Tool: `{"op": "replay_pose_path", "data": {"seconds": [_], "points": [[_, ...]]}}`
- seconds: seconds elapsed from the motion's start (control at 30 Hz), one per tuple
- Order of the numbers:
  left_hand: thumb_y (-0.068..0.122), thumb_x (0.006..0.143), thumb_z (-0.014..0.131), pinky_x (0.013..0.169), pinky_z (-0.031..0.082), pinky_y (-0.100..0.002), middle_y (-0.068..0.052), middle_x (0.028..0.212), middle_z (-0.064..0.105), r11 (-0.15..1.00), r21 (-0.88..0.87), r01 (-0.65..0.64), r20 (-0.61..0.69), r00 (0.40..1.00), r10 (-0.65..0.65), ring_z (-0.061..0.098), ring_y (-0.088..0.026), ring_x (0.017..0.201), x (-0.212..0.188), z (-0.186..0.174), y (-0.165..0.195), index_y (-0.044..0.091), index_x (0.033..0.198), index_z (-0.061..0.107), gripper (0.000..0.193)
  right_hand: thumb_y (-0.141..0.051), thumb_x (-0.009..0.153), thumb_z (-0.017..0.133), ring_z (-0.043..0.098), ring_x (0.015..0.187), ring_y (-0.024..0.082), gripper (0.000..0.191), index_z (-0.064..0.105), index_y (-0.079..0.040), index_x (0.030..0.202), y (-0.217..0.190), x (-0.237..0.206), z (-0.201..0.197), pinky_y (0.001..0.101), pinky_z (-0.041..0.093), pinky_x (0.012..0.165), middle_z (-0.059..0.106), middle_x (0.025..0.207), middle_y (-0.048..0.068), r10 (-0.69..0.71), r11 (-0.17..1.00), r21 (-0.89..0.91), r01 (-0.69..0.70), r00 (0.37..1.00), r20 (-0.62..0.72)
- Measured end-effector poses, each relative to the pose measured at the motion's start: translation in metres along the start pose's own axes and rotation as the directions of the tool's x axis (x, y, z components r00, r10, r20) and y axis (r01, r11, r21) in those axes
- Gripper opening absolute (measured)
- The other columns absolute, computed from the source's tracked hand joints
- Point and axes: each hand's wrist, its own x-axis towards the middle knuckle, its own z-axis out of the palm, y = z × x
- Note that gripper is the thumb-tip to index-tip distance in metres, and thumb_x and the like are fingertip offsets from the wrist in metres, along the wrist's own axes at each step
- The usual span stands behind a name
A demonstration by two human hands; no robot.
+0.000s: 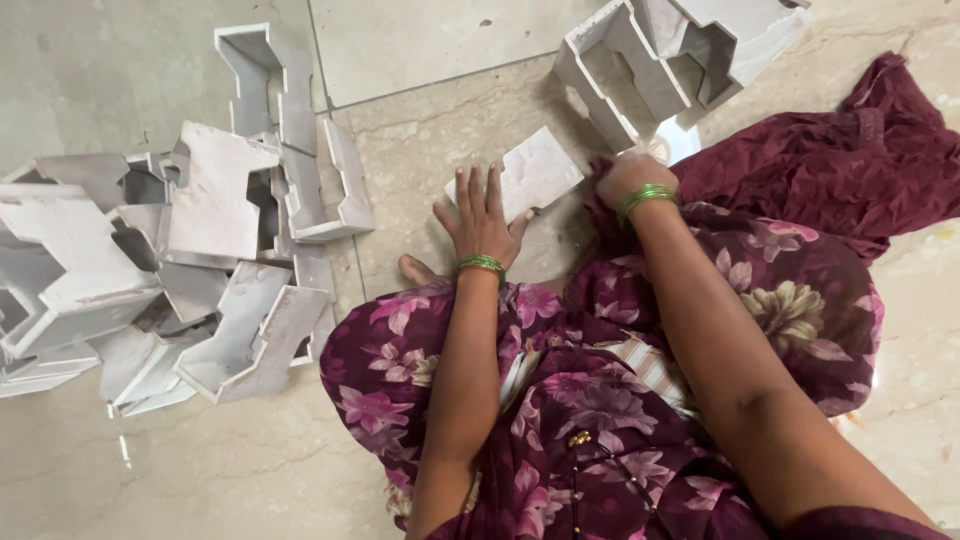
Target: The person sits on the tiled floor and wipes white foam pieces one at a time with a maroon cloth, turning each piece to clean its surfaces and setting it aside with the growing pile of cleaned pieces.
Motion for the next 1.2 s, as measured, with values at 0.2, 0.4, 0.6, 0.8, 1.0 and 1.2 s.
{"op": "replay_pose_path", "data": {"seconds": [0.2, 0.4, 0.6, 0.8, 1.0, 1.2], "points": [[0.061, 0.088, 0.066, 0.114, 0.006, -0.079, -0.006, 0.168, 0.021, 0.998, -0.052, 0.022, 0.037, 0.999, -0.02, 0.001, -0.03, 0.157, -0.002, -0.008, 0.002, 0.02, 0.161, 0.024, 0.094, -0.038, 0.097, 0.056, 0.069, 0.112, 0.038, 0.043, 0.071, -0.006, 0.121, 0.004, 0.017, 0.013, 0.0465, 0.051, 0.101, 0.072, 0.116, 0.025, -0.119, 0.867, 0.473, 0.155, 0.987, -0.104], [0.06, 0.088, 0.067, 0.113, 0.006, -0.081, -0.005, 0.169, 0.019, 0.994, -0.092, 0.058, 0.02, 0.998, -0.056, -0.001, -0.031, 0.158, 0.004, -0.008, 0.003, 0.021, 0.161, 0.022, 0.093, -0.03, 0.092, 0.059, 0.062, 0.118, 0.042, 0.043, 0.069, -0.007, 0.127, -0.002, 0.01, 0.006, 0.0504, 0.049, 0.098, 0.065, 0.127, 0.024, 0.071, 0.993, 0.096, -0.074, 0.997, 0.033], [0.057, 0.09, 0.067, 0.11, 0.005, -0.084, -0.006, 0.17, 0.017, 0.97, -0.221, 0.104, -0.066, 0.99, -0.122, -0.002, -0.035, 0.158, 0.007, 0.002, 0.005, 0.015, 0.162, 0.017, 0.097, -0.036, 0.095, 0.056, 0.055, 0.129, 0.037, 0.051, 0.058, -0.009, 0.137, -0.025, -0.003, 0.031, 0.0453, 0.042, 0.109, 0.06, 0.139, 0.02, -0.261, 0.857, 0.457, 0.239, 0.965, -0.014], [0.045, 0.093, 0.067, 0.109, 0.005, -0.085, -0.003, 0.17, 0.021, 0.955, -0.275, 0.109, -0.06, 0.99, -0.13, -0.002, -0.037, 0.159, 0.011, 0.005, 0.004, 0.019, 0.161, 0.024, 0.084, -0.024, 0.086, 0.061, 0.06, 0.114, 0.042, 0.04, 0.065, 0.0, 0.118, -0.058, -0.01, 0.099, 0.048, 0.053, 0.093, 0.066, 0.121, 0.028, -0.796, 0.605, -0.102, 0.79, 0.599, -0.084], [0.039, 0.091, 0.069, 0.109, 0.004, -0.086, -0.002, 0.167, 0.026, 0.941, -0.319, 0.116, -0.06, 0.988, -0.142, -0.001, -0.038, 0.159, 0.012, 0.011, 0.003, 0.019, 0.161, 0.024, 0.086, -0.024, 0.096, 0.057, 0.064, 0.108, 0.037, 0.025, 0.076, -0.007, 0.095, -0.062, 0.007, 0.099, 0.0491, 0.053, 0.089, 0.073, 0.102, 0.02, -0.634, 0.756, -0.281, 0.591, 0.767, -0.093], [0.038, 0.091, 0.07, 0.108, 0.006, -0.086, -0.004, 0.166, 0.026, 0.937, -0.326, 0.126, -0.043, 0.988, -0.148, -0.001, -0.04, 0.158, 0.014, 0.015, 0.004, 0.018, 0.161, 0.023, 0.087, -0.028, 0.09, 0.055, 0.061, 0.115, 0.037, 0.033, 0.075, -0.005, 0.101, -0.063, 0.008, 0.098, 0.0507, 0.039, 0.107, 0.074, 0.108, 0.019, -0.765, 0.636, -0.384, 0.67, 0.614, -0.196]]}}
